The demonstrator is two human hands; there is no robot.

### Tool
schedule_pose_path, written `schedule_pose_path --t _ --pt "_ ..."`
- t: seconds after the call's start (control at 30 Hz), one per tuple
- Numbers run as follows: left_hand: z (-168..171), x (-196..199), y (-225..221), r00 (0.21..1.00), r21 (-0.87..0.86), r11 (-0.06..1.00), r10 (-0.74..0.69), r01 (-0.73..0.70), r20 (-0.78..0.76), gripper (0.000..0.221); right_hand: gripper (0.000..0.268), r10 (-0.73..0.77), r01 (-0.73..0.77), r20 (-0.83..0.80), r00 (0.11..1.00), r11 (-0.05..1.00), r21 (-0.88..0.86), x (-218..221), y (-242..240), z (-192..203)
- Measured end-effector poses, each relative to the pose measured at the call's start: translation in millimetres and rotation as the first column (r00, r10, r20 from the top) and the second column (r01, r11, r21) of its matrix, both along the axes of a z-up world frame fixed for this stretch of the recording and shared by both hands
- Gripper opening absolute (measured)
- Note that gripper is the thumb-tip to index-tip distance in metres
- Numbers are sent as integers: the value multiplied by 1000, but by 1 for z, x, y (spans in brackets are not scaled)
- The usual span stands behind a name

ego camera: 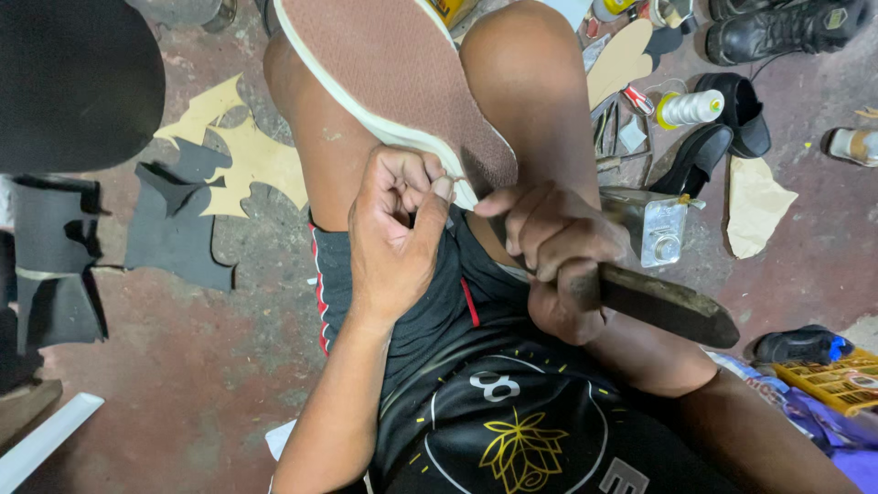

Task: The person trims the edges of a rubber shoe sole using a curved blade and then hammers the sole onto a white shoe.

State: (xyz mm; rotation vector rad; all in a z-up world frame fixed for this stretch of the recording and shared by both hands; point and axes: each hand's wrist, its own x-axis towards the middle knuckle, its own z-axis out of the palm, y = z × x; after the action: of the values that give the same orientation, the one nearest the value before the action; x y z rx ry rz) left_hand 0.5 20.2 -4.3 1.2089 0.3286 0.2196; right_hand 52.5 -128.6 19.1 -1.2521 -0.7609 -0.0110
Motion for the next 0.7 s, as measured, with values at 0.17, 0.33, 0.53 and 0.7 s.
schedule_pose_path --t 0.17,0.33,0.53,0.7 --pt "2 1 -1 1000 34 999 21 -22 18 17 43 -50 50 30 998 999 0 4 3 -2" --pt "2 1 -2 1000 31 999 17 -16 -6 17 43 -47 46 36 998 999 18 7 6 -4" --pt "-1 0 -3 999 14 999 34 -34 11 18 45 -18 18 2 1000 1000 11 9 3 -2" --pt "-5 0 -5 999 -22 999 32 -31 30 18 47 8 -8 7 1000 1000 1 9 1 -1"
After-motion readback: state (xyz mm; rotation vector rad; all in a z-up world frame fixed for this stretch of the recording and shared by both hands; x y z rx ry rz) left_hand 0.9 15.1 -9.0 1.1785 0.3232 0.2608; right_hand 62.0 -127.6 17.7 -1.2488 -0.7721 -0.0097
